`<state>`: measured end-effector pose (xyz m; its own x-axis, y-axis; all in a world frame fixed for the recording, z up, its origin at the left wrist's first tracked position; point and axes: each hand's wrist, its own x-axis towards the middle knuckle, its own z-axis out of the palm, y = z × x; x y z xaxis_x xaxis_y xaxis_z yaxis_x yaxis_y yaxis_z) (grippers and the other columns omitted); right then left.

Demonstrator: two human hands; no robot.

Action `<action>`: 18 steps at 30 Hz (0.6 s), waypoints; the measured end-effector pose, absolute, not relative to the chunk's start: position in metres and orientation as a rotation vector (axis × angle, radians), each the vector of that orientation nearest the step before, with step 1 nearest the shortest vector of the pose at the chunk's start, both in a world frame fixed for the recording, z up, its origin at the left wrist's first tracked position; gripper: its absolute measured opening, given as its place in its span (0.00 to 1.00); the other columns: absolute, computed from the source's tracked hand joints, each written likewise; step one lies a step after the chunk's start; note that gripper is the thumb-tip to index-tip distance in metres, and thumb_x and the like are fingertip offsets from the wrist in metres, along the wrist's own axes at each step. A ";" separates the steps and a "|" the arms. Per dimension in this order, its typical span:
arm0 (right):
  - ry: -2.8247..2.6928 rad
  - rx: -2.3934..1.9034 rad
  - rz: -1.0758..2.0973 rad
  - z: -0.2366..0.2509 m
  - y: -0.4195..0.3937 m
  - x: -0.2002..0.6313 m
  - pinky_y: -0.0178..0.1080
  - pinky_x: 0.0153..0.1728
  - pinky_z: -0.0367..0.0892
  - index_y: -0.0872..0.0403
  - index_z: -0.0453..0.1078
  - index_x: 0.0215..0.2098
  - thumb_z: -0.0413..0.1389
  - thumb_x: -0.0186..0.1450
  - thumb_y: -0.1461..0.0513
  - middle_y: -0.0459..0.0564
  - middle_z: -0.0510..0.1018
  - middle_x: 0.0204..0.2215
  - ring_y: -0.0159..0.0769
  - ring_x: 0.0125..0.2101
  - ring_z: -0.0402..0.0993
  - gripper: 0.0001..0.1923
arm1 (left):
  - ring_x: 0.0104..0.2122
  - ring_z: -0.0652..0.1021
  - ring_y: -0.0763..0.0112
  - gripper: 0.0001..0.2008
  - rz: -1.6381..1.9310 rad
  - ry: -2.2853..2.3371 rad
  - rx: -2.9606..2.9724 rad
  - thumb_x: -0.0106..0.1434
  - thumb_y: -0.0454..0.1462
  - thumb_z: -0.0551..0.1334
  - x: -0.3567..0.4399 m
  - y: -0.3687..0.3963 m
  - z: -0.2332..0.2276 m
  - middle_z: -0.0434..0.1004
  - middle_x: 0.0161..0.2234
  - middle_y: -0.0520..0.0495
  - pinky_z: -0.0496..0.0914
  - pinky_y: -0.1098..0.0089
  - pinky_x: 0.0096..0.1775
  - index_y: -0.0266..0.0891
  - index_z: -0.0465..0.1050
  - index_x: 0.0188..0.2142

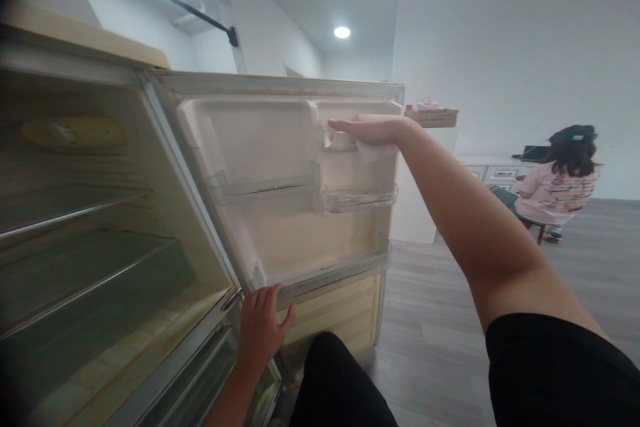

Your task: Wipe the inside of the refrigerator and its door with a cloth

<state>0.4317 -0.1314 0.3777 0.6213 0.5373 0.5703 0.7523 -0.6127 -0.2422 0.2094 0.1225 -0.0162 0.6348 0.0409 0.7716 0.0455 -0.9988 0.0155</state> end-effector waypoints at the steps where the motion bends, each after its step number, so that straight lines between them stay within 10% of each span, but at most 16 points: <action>1: -1.040 -2.436 -0.549 0.379 -0.126 0.426 0.49 0.53 0.69 0.54 0.79 0.43 0.48 0.62 0.28 0.58 0.83 0.37 0.54 0.46 0.78 0.43 | 0.46 0.75 0.52 0.18 -1.335 -0.079 -2.834 0.64 0.41 0.64 0.209 0.122 -0.016 0.78 0.42 0.41 0.64 0.46 0.58 0.36 0.70 0.51; 8: -1.378 -2.479 -0.300 0.380 -0.118 0.407 0.41 0.33 0.66 0.53 0.76 0.32 0.49 0.62 0.29 0.50 0.76 0.27 0.39 0.31 0.72 0.38 | 0.46 0.76 0.53 0.19 -1.319 -0.064 -2.806 0.64 0.40 0.65 0.206 0.124 -0.015 0.78 0.43 0.42 0.64 0.48 0.58 0.37 0.69 0.52; 18: -1.249 -2.375 -0.928 0.352 -0.172 0.420 0.39 0.31 0.53 0.53 0.65 0.23 0.52 0.66 0.39 0.45 0.63 0.20 0.33 0.26 0.60 0.29 | 0.45 0.75 0.53 0.18 -1.339 -0.011 -2.779 0.65 0.41 0.65 0.205 0.131 -0.018 0.77 0.42 0.42 0.65 0.48 0.57 0.36 0.68 0.51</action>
